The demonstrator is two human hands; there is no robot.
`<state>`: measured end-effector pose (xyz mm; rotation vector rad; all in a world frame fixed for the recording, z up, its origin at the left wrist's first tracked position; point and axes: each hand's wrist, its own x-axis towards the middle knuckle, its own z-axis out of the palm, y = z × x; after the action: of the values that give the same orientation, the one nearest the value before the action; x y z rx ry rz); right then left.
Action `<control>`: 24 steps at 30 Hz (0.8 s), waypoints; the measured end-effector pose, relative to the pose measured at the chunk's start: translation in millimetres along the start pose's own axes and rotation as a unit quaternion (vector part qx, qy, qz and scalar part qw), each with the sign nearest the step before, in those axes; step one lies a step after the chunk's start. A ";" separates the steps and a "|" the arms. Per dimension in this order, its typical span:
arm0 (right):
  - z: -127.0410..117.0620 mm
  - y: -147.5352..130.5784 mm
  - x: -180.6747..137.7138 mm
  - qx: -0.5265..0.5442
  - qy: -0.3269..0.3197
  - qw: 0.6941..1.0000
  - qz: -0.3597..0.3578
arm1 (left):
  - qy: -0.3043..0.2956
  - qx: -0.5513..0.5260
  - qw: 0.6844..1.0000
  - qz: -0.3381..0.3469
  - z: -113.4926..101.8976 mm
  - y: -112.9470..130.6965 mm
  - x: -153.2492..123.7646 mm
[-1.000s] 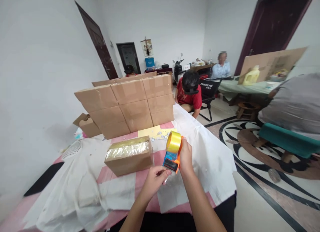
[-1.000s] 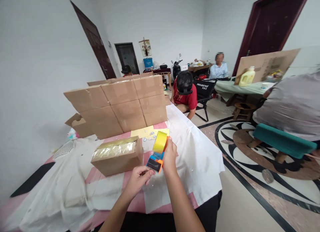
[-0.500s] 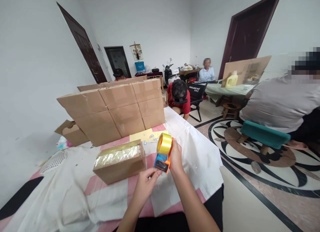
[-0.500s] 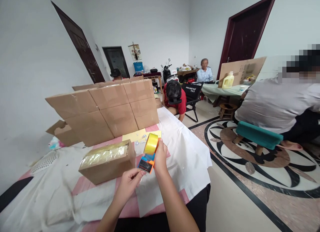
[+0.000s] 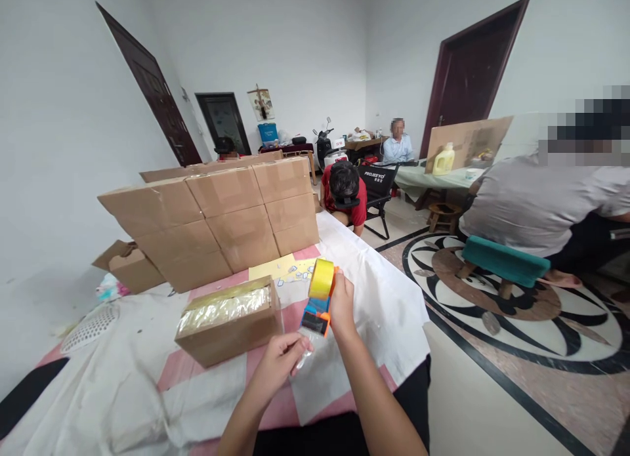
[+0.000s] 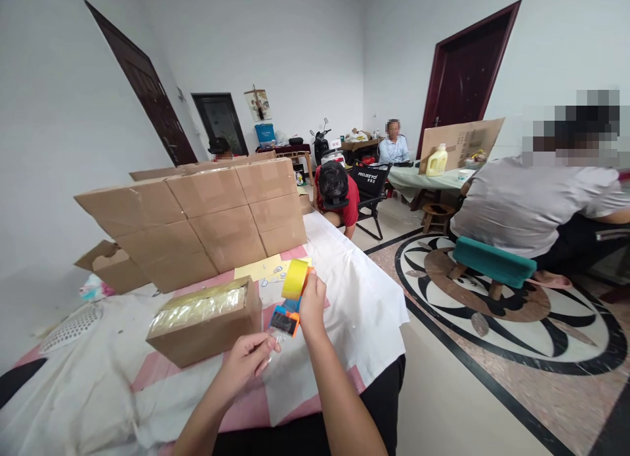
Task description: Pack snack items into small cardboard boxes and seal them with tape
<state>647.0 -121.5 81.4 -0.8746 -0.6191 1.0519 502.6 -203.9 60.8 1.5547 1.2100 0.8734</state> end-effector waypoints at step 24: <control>-5.7 7.7 6.1 -0.093 0.000 0.987 -0.133 | 0.004 -0.040 0.999 -0.027 -3.6 9.2 1.3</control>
<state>650.2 -115.9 72.0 -0.9231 -0.8202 0.7619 502.2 -202.3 70.6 1.4498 1.2029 0.8830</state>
